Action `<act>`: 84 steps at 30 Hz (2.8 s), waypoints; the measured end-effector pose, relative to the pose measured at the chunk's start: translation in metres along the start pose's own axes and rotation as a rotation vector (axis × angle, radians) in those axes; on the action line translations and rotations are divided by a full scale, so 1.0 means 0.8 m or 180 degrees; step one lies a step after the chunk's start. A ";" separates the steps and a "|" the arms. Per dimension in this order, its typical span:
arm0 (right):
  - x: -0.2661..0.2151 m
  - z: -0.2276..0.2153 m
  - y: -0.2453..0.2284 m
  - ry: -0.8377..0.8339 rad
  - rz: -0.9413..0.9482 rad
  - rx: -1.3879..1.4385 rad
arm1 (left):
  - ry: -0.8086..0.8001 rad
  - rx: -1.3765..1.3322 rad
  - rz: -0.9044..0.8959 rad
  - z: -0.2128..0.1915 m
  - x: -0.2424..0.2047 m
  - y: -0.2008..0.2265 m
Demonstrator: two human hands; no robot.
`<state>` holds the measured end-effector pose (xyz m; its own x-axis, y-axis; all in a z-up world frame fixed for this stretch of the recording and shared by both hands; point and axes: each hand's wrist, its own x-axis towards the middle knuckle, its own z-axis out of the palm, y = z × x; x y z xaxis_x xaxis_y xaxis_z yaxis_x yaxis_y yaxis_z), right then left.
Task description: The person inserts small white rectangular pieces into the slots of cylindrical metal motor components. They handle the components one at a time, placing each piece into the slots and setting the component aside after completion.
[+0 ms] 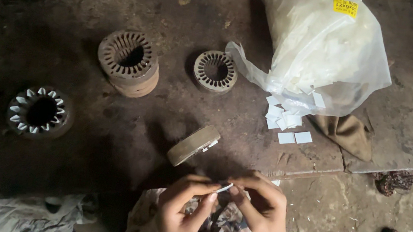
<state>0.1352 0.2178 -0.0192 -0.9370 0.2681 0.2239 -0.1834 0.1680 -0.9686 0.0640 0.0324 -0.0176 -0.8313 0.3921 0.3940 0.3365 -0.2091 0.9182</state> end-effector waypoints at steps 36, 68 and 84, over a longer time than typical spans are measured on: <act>0.020 0.008 -0.017 -0.1647 -0.2946 -0.2382 | -0.0498 0.0064 -0.1945 -0.051 -0.011 0.003; 0.085 0.077 -0.057 -0.0344 -0.0576 -0.2307 | 0.0586 0.1550 0.0049 -0.045 0.060 -0.004; 0.084 0.072 -0.041 -0.0267 -0.0384 -0.2151 | 0.0334 0.1846 0.0465 -0.046 0.053 -0.015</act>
<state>0.0608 0.1753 0.0213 -0.9465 0.1407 0.2903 -0.0878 0.7536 -0.6514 0.0085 0.0189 -0.0133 -0.7876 0.2995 0.5385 0.6121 0.2796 0.7397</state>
